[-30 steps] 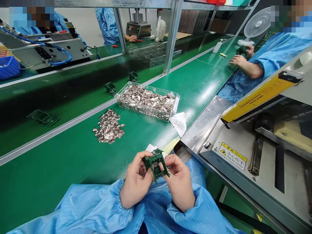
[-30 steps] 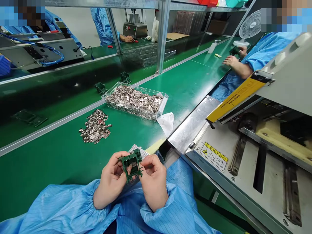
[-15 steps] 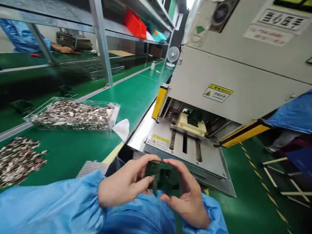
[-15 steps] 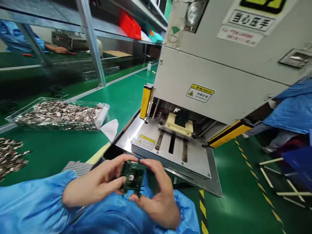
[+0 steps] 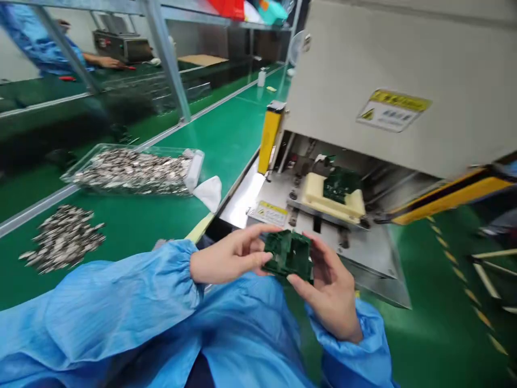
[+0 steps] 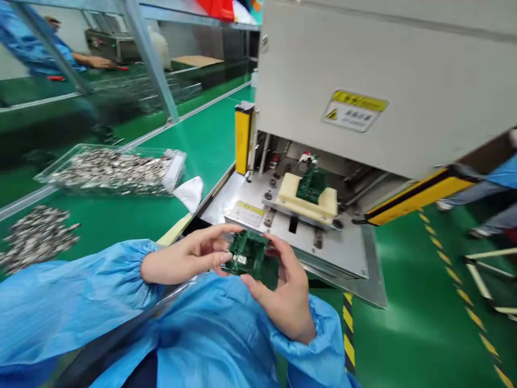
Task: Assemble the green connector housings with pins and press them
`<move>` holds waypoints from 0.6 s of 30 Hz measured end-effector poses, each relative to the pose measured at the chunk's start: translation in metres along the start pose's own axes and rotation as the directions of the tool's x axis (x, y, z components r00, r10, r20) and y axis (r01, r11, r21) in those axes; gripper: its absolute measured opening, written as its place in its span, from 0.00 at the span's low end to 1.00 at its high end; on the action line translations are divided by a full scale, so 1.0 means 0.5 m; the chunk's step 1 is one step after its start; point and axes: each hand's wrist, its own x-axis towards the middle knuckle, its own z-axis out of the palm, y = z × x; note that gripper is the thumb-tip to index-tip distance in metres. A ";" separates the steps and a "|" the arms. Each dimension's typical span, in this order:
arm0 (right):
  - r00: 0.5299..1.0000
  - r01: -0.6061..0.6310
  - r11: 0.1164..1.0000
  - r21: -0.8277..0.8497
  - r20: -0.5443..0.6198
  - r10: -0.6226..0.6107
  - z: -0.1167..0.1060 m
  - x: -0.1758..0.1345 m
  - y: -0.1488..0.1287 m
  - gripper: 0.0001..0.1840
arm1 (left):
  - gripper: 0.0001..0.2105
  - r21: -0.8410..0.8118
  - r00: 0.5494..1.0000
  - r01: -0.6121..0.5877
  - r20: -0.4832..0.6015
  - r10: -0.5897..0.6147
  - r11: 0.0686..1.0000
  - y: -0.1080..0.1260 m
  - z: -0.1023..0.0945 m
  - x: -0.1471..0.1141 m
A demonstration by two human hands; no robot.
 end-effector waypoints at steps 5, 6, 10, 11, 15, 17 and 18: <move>0.934 0.035 0.970 0.242 0.338 -0.118 0.201 0.061 -0.001 0.37 | 0.24 0.026 0.885 0.012 -0.466 0.001 1.000 -0.006 -0.111 -0.185; 0.919 0.015 0.962 0.273 0.375 -0.121 0.235 0.066 0.003 0.35 | 0.25 0.007 0.837 0.008 -0.547 -0.003 1.000 -0.011 -0.131 -0.226; 0.847 -0.220 0.963 0.157 0.521 0.108 0.334 0.063 0.060 0.21 | 0.31 -0.090 0.605 -0.112 -0.796 -0.004 0.990 -0.051 -0.170 -0.350; 0.814 -0.303 0.947 0.109 0.546 0.197 0.352 0.060 0.080 0.23 | 0.32 -0.115 0.565 -0.134 -0.825 -0.019 0.984 -0.065 -0.173 -0.361; 0.746 -0.467 0.883 0.037 0.553 0.371 0.411 0.043 0.140 0.31 | 0.37 -0.208 0.511 -0.189 -0.856 -0.084 0.960 -0.114 -0.182 -0.323; 0.757 -0.457 0.888 0.040 0.543 0.365 0.432 0.029 0.147 0.30 | 0.38 -0.205 0.503 -0.232 -0.862 -0.063 0.951 -0.132 -0.190 -0.281; 0.768 -0.448 0.893 0.047 0.531 0.358 0.441 0.021 0.148 0.29 | 0.38 -0.195 0.501 -0.250 -0.864 -0.046 0.948 -0.140 -0.195 -0.262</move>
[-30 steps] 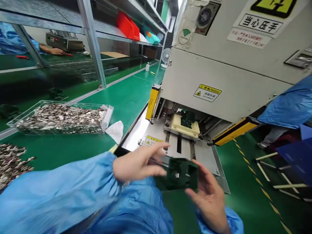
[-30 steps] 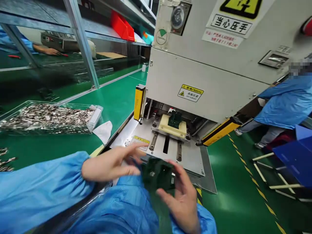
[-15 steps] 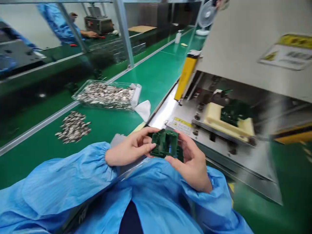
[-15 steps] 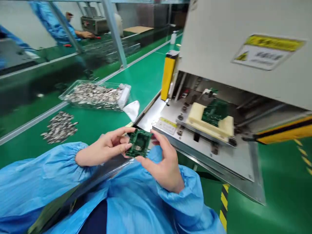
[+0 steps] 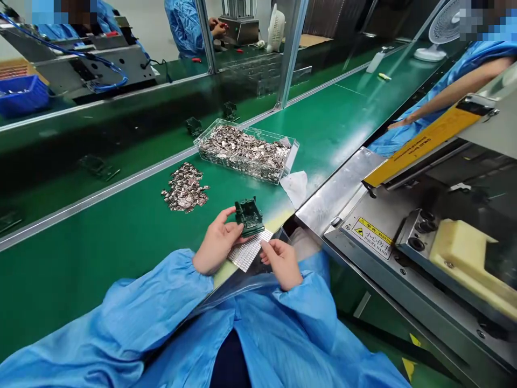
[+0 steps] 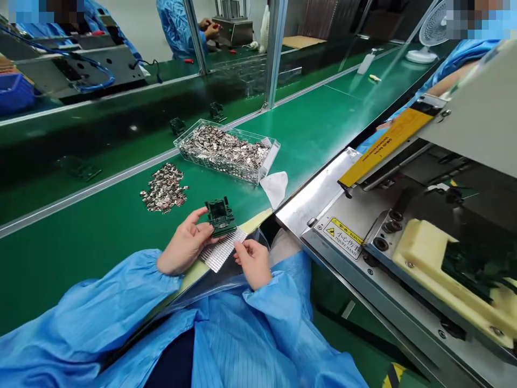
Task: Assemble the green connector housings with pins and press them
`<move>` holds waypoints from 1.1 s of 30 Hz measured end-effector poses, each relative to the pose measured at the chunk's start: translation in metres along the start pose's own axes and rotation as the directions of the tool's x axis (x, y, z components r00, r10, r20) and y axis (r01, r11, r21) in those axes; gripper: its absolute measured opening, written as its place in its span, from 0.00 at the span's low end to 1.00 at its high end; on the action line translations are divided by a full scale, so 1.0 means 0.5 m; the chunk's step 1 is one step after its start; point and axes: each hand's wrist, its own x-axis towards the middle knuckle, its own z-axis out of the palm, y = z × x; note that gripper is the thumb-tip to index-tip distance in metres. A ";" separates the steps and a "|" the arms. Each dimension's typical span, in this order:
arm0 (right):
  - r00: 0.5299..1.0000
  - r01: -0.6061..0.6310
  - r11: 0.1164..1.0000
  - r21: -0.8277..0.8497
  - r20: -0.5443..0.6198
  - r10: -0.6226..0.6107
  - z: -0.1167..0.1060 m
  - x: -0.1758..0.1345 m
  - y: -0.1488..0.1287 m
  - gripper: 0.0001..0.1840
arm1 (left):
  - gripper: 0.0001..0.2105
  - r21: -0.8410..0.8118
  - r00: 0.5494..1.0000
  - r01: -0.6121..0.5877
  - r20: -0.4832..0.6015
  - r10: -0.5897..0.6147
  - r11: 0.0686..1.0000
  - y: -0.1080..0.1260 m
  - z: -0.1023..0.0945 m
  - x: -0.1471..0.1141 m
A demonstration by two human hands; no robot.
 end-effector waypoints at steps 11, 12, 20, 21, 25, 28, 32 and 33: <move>0.964 0.234 0.950 -0.205 -0.078 -0.254 0.024 -0.008 0.061 0.24 | 0.35 0.006 0.994 -0.066 0.082 0.066 0.998 -0.034 0.008 0.036; 0.965 0.245 0.942 -0.231 -0.037 -0.260 0.017 -0.007 0.063 0.24 | 0.35 -0.002 0.994 -0.067 0.088 0.067 0.998 -0.035 0.007 0.036; 0.972 0.213 0.901 -0.379 0.180 -0.154 -0.055 -0.031 -0.011 0.13 | 0.25 0.012 0.978 -0.155 0.146 0.152 0.988 -0.050 0.002 0.031; 0.975 0.211 0.903 -0.374 0.150 -0.165 -0.059 -0.035 -0.033 0.11 | 0.25 0.018 0.976 -0.163 0.152 0.159 0.986 -0.050 0.003 0.029; 0.952 0.302 0.905 -0.299 0.042 -0.303 -0.053 -0.034 -0.106 0.07 | 0.24 0.057 0.969 -0.210 0.144 0.201 0.976 -0.045 0.010 0.019; 0.890 0.439 0.842 -0.314 0.021 -0.456 -0.031 -0.022 -0.126 0.07 | 0.24 0.073 0.960 -0.251 0.147 0.239 0.965 -0.045 0.013 0.015; 0.810 0.519 0.769 -0.375 -0.071 -0.581 -0.003 -0.011 -0.122 0.06 | 0.20 0.103 0.936 -0.324 0.183 0.302 0.940 -0.053 0.010 0.012; 0.813 0.506 0.770 -0.389 -0.085 -0.576 0.002 -0.010 -0.121 0.06 | 0.19 0.115 0.928 -0.346 0.189 0.321 0.931 -0.055 0.010 0.010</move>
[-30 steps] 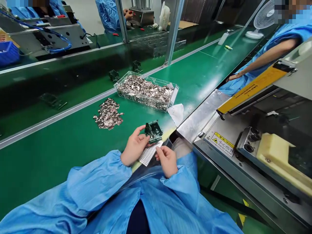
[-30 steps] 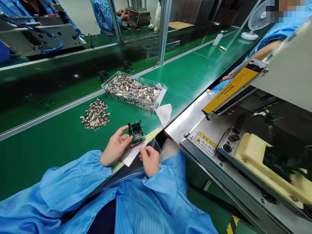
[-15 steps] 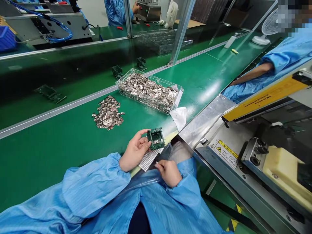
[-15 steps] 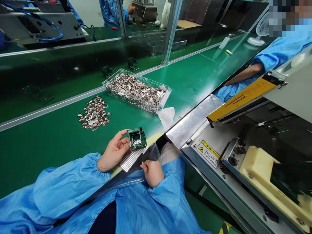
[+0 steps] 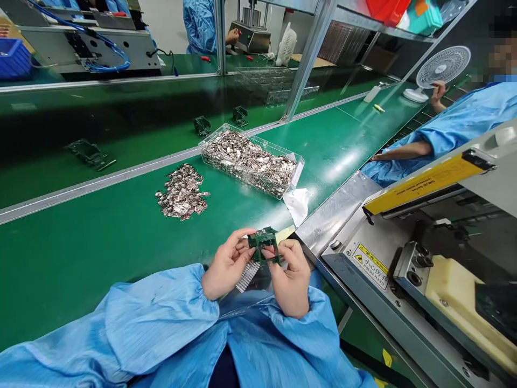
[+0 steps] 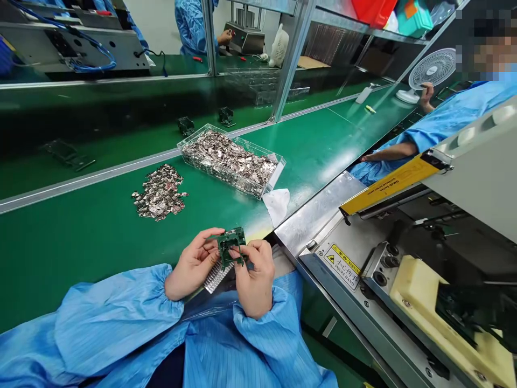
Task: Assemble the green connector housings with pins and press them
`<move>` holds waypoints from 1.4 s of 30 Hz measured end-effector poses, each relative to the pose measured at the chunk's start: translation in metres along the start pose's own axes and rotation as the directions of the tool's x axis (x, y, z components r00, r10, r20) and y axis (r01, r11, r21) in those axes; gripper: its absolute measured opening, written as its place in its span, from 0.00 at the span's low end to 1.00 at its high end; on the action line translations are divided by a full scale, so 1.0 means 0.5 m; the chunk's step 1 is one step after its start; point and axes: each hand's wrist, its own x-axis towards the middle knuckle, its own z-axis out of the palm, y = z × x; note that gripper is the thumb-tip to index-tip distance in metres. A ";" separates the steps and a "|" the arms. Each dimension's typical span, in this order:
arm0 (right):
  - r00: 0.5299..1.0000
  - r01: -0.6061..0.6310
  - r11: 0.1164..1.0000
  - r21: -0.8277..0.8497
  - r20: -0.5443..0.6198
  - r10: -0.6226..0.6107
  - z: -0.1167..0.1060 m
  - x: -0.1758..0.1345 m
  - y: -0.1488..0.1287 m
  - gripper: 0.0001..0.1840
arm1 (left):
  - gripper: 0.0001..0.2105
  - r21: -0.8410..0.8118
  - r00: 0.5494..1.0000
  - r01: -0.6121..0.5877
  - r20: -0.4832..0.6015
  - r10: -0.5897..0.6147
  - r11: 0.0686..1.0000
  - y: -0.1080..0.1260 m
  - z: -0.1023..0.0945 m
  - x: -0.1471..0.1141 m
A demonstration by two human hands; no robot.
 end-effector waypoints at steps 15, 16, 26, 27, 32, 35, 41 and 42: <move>0.959 -0.267 0.911 0.314 0.178 0.220 -0.031 -0.007 0.011 0.27 | 0.19 0.078 0.997 0.071 0.005 -0.071 0.994 0.036 0.004 -0.019; 0.967 -0.195 0.944 0.266 0.212 0.141 -0.057 -0.010 0.001 0.33 | 0.19 0.113 0.995 0.087 0.035 -0.092 0.990 0.050 0.009 -0.023; 0.907 -0.062 0.996 0.059 -0.414 0.081 -0.455 -0.170 -0.061 0.35 | 0.25 0.164 0.666 -0.336 0.737 0.111 0.927 0.199 0.298 0.139; 0.782 -0.094 0.994 0.056 -0.613 0.109 -0.495 -0.189 -0.055 0.34 | 0.27 0.122 0.641 -0.396 0.746 0.178 0.910 0.196 0.357 0.160; 0.478 -0.188 0.982 0.022 -0.871 0.111 -0.628 -0.215 -0.011 0.31 | 0.43 0.212 0.553 -0.466 0.827 0.096 0.859 0.138 0.614 0.212; 0.568 -0.198 0.980 -0.016 -0.816 0.102 -0.659 -0.185 0.007 0.32 | 0.40 0.194 0.553 -0.412 0.830 0.075 0.890 0.114 0.674 0.216; 0.845 -0.274 0.947 -0.168 -0.512 0.154 -0.678 -0.068 0.024 0.37 | 0.28 0.019 0.661 -0.159 0.745 0.092 0.987 0.150 0.512 0.225; 0.884 -0.295 0.932 -0.208 -0.429 0.184 -0.679 -0.049 0.026 0.37 | 0.27 0.066 0.662 -0.141 0.748 0.044 0.988 0.156 0.458 0.225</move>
